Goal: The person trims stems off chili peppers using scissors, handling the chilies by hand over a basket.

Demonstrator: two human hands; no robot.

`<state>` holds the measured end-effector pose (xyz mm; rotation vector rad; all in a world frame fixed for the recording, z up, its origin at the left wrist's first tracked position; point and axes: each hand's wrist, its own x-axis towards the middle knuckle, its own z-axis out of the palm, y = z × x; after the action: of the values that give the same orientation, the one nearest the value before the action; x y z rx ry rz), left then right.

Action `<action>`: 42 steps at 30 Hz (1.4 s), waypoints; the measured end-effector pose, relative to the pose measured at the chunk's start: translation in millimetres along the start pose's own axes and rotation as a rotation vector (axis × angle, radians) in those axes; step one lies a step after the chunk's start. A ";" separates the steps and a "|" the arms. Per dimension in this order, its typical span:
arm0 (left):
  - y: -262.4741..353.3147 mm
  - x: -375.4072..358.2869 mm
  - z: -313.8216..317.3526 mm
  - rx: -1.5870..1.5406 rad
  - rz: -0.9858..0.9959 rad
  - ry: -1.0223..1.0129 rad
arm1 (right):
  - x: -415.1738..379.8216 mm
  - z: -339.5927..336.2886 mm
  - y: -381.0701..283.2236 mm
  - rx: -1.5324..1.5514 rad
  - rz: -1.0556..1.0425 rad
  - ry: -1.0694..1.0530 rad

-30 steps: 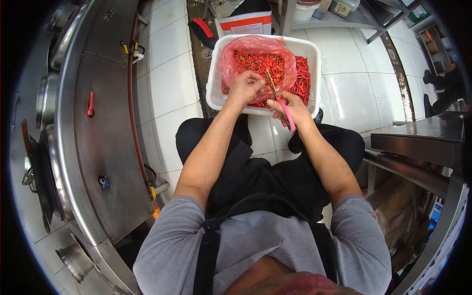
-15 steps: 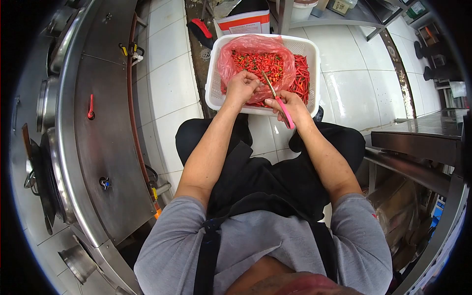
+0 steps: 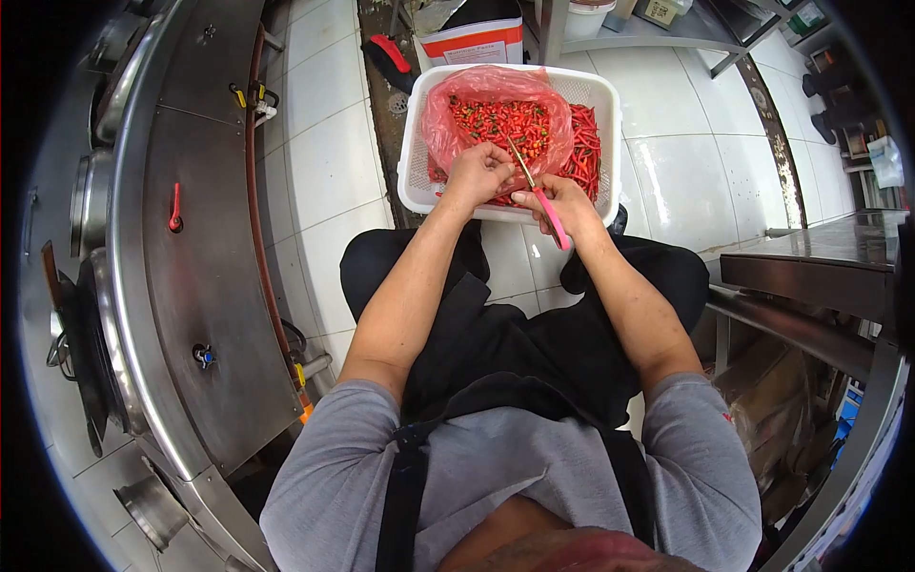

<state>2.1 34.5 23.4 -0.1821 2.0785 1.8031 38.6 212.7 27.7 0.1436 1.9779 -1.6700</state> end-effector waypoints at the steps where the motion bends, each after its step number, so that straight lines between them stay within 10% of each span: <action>1: -2.1 1.0 -0.2 0.037 0.003 0.015 | -0.5 0.3 -1.0 -0.036 0.003 0.009; 26: -14.8 10.9 2.2 0.108 0.075 0.075 | -4.7 -2.2 -6.5 0.011 0.042 0.024; 34: -33.1 31.7 1.8 0.677 0.654 0.392 | -11.0 -27.1 -13.2 0.157 -0.092 0.244; 42: -33.7 22.7 24.3 1.091 0.556 0.263 | -48.6 -84.1 -36.4 0.454 -0.308 0.510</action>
<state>-2.4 55.9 -18.6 0.5210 3.1839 0.6049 36.7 296.1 89.5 0.4941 1.9983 -2.4675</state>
